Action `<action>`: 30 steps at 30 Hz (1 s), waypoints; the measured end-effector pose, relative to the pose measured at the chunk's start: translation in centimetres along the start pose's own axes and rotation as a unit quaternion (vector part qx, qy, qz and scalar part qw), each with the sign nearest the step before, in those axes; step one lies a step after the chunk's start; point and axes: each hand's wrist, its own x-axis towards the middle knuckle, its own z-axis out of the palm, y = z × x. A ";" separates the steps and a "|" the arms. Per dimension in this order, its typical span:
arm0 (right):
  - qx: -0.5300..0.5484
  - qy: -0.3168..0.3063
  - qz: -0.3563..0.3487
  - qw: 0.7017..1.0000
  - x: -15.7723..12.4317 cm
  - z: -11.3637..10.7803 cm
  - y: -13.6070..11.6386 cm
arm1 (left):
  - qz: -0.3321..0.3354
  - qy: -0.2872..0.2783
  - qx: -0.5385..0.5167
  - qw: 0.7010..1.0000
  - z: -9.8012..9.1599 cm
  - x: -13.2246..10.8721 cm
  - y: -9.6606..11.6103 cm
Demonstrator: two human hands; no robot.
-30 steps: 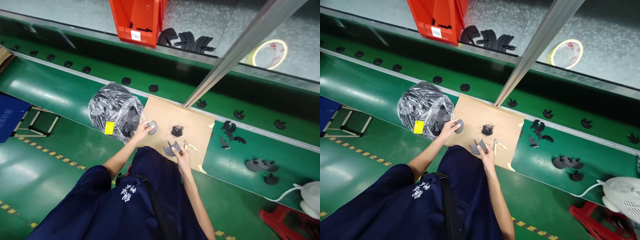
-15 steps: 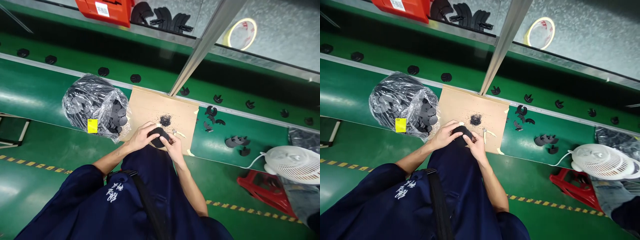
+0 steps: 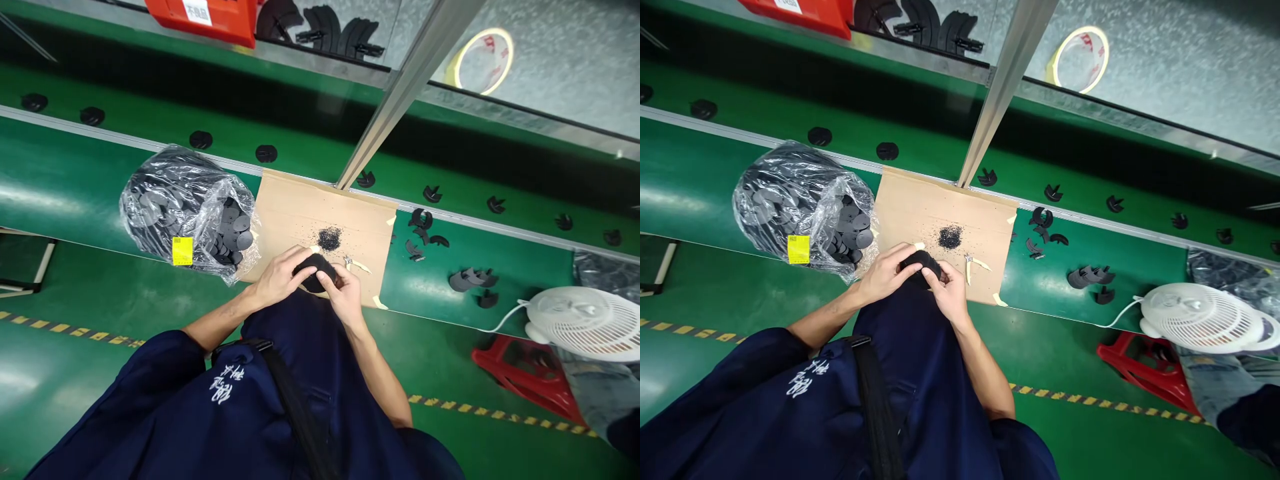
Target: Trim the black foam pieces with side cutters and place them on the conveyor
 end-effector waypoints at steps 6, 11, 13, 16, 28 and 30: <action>-0.019 -0.001 -0.008 1.000 -0.1 -0.1 -0.2 | -0.005 -0.010 -0.014 1.000 0.2 -0.2 -0.4; -0.053 -0.020 -0.027 0.998 -0.2 -0.4 -0.4 | -0.012 -0.016 -0.051 0.998 0.3 -0.1 -0.3; -0.063 -0.011 -0.049 0.997 -0.3 -0.3 -0.4 | -0.050 0.004 -0.081 0.995 0.4 0.0 -0.2; -0.083 0.030 -0.096 0.991 -0.5 -0.2 -0.4 | -0.090 0.038 -0.145 0.985 0.5 0.2 0.0; -0.212 -0.072 -0.261 0.939 -0.6 -2.2 -2.9 | 0.087 0.042 -0.087 0.992 -1.7 1.0 2.1; -0.202 -0.070 -0.284 0.935 -0.7 -2.1 -2.8 | 0.107 0.034 -0.091 0.989 -1.9 1.2 2.3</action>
